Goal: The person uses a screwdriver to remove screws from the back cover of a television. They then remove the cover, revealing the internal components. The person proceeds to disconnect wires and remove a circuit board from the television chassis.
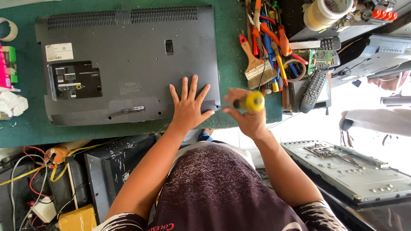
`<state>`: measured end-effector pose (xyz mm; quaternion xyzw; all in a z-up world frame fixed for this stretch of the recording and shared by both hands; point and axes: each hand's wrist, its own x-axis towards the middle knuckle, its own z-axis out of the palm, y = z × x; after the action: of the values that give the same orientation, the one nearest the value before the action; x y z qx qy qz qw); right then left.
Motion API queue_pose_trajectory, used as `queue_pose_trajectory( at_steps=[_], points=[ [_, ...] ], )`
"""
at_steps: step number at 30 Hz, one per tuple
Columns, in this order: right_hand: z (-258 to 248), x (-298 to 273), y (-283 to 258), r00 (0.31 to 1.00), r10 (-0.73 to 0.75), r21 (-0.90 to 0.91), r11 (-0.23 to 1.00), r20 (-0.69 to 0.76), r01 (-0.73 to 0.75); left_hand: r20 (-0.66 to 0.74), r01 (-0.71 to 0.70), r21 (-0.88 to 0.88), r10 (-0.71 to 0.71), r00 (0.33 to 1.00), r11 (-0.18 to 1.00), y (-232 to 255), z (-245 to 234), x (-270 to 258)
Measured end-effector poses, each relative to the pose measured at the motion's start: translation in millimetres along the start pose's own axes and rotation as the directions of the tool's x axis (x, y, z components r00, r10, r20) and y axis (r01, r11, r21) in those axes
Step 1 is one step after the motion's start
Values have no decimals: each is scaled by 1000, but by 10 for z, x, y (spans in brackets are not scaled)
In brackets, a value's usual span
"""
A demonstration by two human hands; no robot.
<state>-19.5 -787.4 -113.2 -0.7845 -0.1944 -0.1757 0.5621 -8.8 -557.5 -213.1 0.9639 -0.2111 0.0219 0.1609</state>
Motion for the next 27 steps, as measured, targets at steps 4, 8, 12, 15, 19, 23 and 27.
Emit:
queue_pose_trajectory(
  at_steps=[4, 8, 12, 15, 19, 23, 27],
  points=[
    [-11, 29, -177, 1000, 16, -33, 999, 19, -15, 33, 32, 1, -32, 999, 1000, 24, -44, 7],
    [-14, 24, -136, 998, -51, -148, 987, 39, 56, 68, 22, -9, -21, 997, 1000, 6, -38, 10],
    [16, 84, -194, 1000, -23, -98, 995, 12, 24, 81, 36, -8, -35, 996, 999, 32, -77, 10],
    [24, 150, -386, 999, 44, -42, 998, 23, -43, 82, 29, -11, -28, 996, 1000, 11, -37, 12],
    [15, 35, -141, 999, 23, -117, 993, 46, -18, 74, 20, -12, -19, 997, 1000, 11, -29, -1],
    [19, 86, -219, 999, 33, -51, 998, 40, -31, 64, 14, -1, -14, 998, 1000, -10, -40, 10],
    [78, 60, -201, 975, 220, 59, 974, -22, -218, 48, 7, 3, -7, 999, 1000, -2, -17, -2]
  ],
)
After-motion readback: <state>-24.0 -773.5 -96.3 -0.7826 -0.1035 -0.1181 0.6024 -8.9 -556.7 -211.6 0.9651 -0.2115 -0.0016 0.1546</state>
